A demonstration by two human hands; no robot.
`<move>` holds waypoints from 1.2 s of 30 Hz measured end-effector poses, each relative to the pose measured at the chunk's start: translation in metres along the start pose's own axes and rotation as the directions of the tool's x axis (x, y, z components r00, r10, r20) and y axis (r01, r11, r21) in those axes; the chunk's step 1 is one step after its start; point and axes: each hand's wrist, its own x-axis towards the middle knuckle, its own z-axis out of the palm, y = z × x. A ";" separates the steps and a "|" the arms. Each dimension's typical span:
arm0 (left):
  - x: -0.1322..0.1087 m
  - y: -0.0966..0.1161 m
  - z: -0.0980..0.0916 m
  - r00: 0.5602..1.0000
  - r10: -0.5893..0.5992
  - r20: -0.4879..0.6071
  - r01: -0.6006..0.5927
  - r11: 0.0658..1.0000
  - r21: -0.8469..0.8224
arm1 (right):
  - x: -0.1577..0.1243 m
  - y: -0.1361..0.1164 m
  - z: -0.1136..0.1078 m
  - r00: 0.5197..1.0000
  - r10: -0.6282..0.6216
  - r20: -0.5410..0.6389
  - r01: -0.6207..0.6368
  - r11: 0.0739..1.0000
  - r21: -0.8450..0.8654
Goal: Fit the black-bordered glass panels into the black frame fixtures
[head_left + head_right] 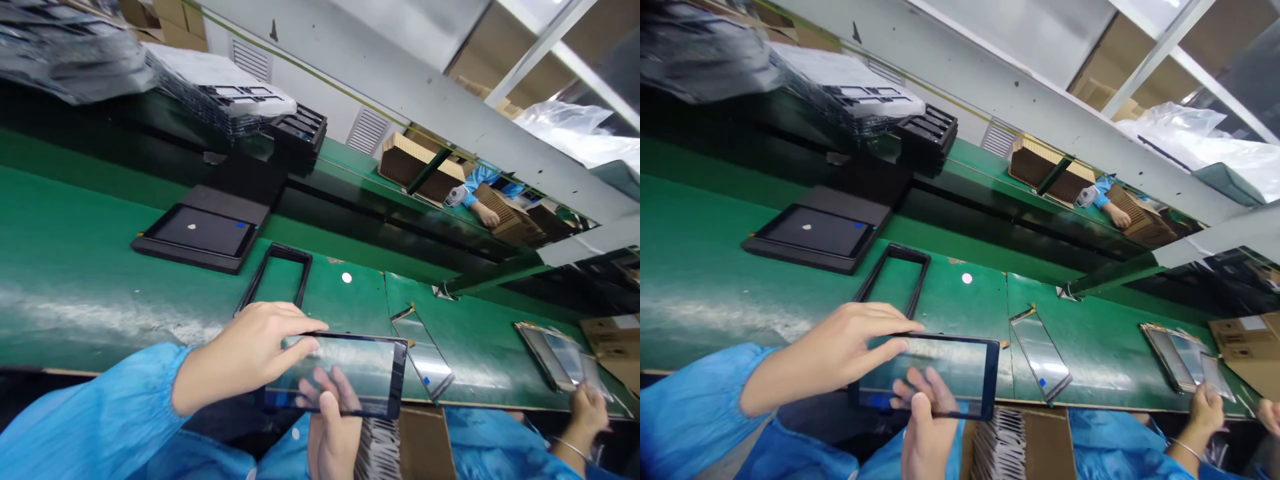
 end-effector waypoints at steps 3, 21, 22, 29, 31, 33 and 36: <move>0.006 0.000 -0.001 1.000 0.018 0.018 -0.018 1.000 0.009 | -0.002 -0.001 0.003 0.999 0.011 0.030 -0.010 1.000 -0.023; -0.035 -0.018 0.019 0.881 -0.376 0.286 0.463 0.566 -0.682 | 0.036 -0.086 0.014 0.903 -0.044 0.427 0.181 0.942 -0.284; -0.036 -0.018 0.018 0.881 -0.380 0.282 0.463 0.568 -0.681 | 0.035 -0.086 0.017 0.911 -0.083 0.404 0.205 0.941 -0.270; -0.036 -0.021 0.014 0.880 -0.396 0.264 0.463 0.587 -0.664 | 0.019 -0.088 0.031 0.951 -0.145 0.273 0.214 0.945 -0.245; -0.036 -0.023 0.014 0.875 -0.406 0.265 0.471 0.584 -0.661 | 0.019 -0.090 0.032 0.943 -0.134 0.304 0.215 0.944 -0.251; -0.036 -0.027 0.014 0.871 -0.410 0.272 0.479 0.582 -0.657 | 0.021 -0.090 0.032 0.933 -0.123 0.338 0.219 0.940 -0.262; -0.036 -0.035 0.015 0.876 -0.412 0.250 0.466 0.591 -0.659 | 0.025 -0.085 0.032 0.933 -0.121 0.338 0.223 0.934 -0.280</move>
